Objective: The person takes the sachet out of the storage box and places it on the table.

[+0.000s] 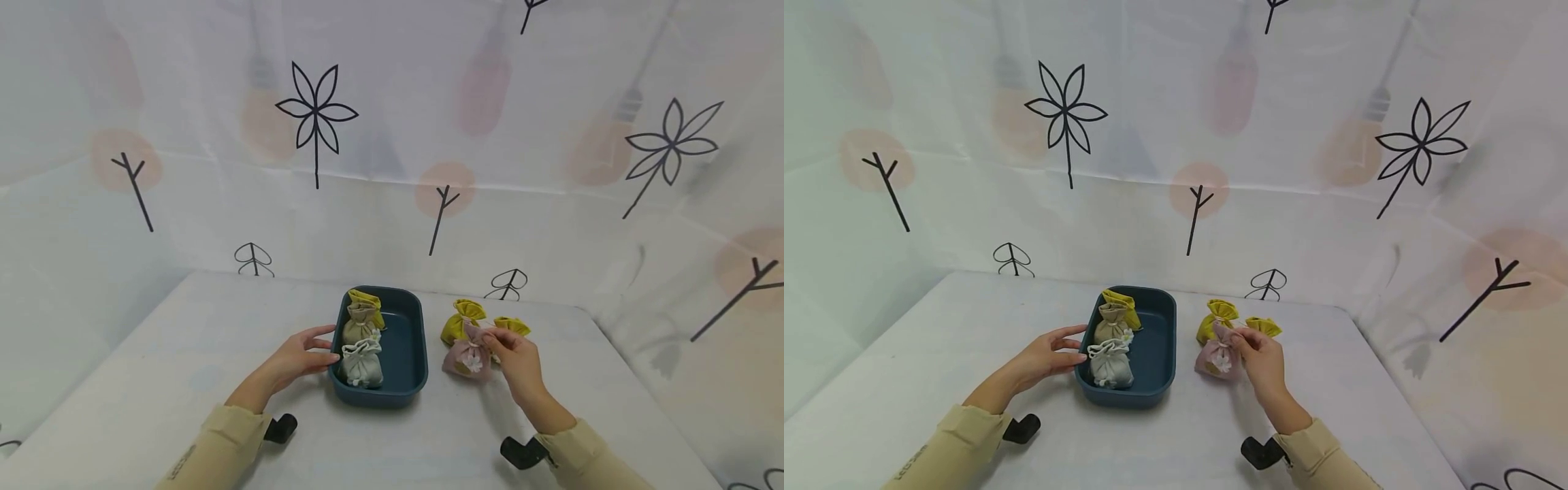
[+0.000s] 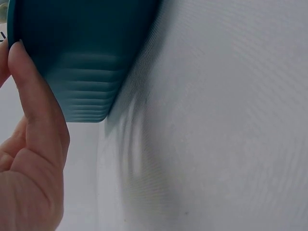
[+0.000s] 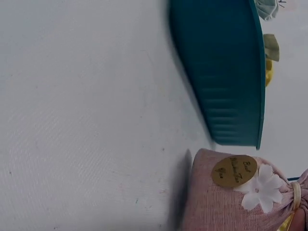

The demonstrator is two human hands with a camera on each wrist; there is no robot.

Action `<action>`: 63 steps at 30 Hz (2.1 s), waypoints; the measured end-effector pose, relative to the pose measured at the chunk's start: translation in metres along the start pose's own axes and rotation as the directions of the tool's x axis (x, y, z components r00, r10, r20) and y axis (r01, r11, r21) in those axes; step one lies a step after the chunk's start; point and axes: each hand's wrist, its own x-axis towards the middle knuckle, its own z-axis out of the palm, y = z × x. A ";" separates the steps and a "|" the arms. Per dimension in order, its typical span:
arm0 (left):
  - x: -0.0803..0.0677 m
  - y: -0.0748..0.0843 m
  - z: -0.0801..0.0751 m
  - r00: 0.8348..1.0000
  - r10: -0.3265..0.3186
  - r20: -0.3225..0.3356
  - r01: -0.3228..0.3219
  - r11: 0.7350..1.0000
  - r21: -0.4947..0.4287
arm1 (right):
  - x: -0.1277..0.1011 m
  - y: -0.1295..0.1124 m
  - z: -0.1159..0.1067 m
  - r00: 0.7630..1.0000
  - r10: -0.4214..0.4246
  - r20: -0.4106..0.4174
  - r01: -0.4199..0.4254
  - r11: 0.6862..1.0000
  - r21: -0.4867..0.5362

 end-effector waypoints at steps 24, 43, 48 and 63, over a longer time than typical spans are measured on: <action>0.000 -0.001 0.001 1.000 -0.002 -0.020 0.003 1.000 0.014 | -0.005 0.007 -0.009 0.996 -0.008 -0.084 0.003 0.999 -0.052; 0.000 0.001 0.001 1.000 0.005 -0.004 -0.004 1.000 0.019 | -0.011 -0.006 0.002 0.998 -0.058 -0.015 0.059 0.998 0.014; 0.001 0.000 0.001 1.000 0.002 -0.007 -0.002 1.000 0.016 | -0.012 -0.008 0.009 0.998 -0.065 0.016 0.065 0.998 0.005; 0.001 0.001 0.000 1.000 -0.010 -0.010 0.010 1.000 0.017 | -0.007 -0.022 0.033 0.996 -0.056 0.064 0.058 0.998 -0.019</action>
